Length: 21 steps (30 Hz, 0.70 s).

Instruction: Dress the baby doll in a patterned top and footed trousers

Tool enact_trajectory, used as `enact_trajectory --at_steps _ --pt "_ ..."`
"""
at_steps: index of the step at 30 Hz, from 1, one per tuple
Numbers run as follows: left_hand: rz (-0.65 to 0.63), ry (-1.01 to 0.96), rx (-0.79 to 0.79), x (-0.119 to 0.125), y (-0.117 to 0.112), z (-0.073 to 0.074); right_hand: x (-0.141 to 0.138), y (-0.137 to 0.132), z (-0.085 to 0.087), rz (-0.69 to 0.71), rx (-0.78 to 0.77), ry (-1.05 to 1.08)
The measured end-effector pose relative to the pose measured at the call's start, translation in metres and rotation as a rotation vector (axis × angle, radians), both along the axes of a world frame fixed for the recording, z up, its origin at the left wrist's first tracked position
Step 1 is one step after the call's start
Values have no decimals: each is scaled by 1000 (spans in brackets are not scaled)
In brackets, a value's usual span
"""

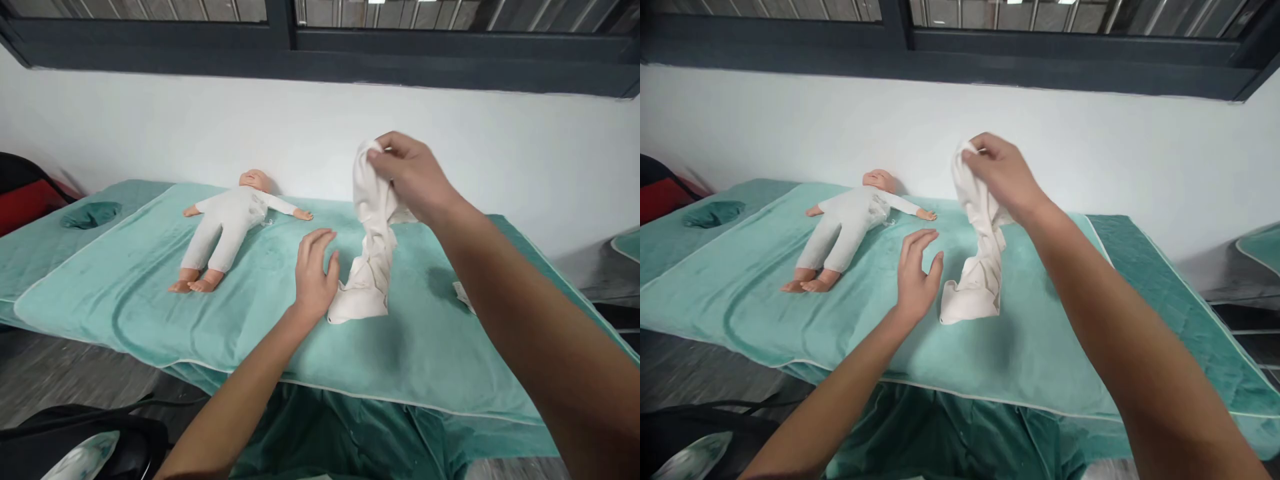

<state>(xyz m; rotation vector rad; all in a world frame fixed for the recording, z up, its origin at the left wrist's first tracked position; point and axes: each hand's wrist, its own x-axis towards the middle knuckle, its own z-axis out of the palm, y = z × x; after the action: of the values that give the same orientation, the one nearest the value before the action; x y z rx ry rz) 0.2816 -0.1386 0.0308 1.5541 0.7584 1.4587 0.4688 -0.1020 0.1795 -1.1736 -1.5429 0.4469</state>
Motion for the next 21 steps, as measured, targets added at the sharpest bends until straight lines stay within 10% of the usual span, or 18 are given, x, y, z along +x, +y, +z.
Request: enact_trajectory --at_steps 5,15,21 --pt "-338 240 237 -3 23 15 -36 -8 -35 181 -228 -107" --pt "-102 818 261 -25 85 -59 -5 -19 -179 29 -528 -483" --pt "-358 808 310 -29 73 -55 2 -38 -191 170 -610 -502"
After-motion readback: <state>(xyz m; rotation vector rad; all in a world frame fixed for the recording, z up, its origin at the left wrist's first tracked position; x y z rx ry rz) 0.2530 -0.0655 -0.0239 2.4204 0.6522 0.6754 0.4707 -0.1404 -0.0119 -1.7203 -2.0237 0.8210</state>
